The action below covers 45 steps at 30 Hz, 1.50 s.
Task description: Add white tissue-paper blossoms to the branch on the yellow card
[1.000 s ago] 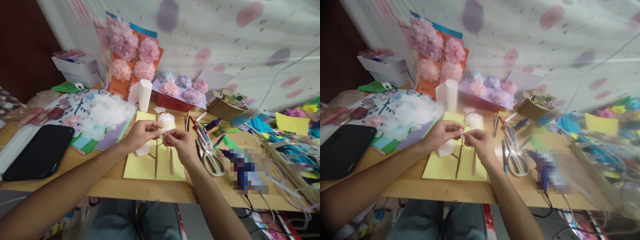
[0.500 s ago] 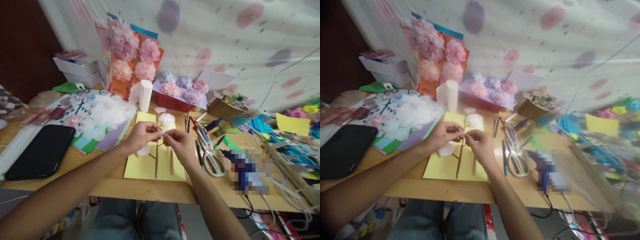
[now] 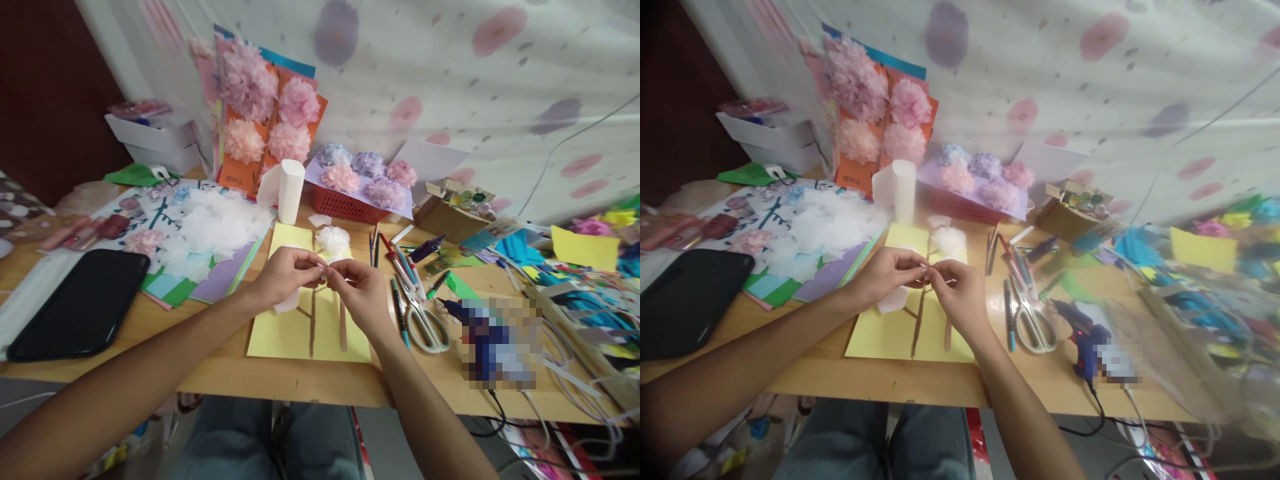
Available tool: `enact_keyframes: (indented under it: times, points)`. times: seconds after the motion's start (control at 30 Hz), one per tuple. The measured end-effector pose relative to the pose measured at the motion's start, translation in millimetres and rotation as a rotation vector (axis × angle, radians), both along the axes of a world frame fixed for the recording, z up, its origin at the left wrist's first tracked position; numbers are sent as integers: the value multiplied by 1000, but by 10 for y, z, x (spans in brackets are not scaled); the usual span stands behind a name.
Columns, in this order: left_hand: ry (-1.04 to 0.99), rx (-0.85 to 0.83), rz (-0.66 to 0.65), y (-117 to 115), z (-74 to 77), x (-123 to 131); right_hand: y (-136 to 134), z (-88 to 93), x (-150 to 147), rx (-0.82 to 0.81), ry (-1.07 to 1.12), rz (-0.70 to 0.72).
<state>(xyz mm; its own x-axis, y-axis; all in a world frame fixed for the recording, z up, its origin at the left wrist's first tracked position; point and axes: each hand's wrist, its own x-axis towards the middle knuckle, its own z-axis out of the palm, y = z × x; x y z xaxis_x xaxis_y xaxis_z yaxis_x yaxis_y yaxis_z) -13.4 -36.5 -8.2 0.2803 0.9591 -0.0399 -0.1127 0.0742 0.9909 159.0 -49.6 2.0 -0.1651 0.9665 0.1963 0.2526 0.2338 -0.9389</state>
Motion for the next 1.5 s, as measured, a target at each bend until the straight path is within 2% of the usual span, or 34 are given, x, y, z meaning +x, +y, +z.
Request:
enact_keyframes:
  times: [0.27, 0.47, 0.63, 0.8, 1.03, 1.13, 1.33, 1.5]
  points:
    - [-62, -33, -42, -10, 50, -29, -52, 2, 17, 53, 1, 4]
    - [-83, -61, -43, -9, 21, -5, -28, -10, 31, 39, 77, -16]
    - [-62, -87, -85, -3, 13, -9, 13, 10, 74, 35, 40, -38]
    - [8, -52, -107, -13, 24, -25, 66, -9, 105, -82, 87, 90]
    - [71, -4, -209, -30, 22, -21, 106, -32, 116, -221, 229, 78]
    - [81, -23, -186, -32, 26, -9, 93, -27, 84, -226, 276, 41]
    - [54, -42, -47, -9, 24, -4, 61, -45, 44, -206, 321, -56]
    - [38, -52, -24, 3, 55, -26, 65, -65, 64, -183, 316, -57]
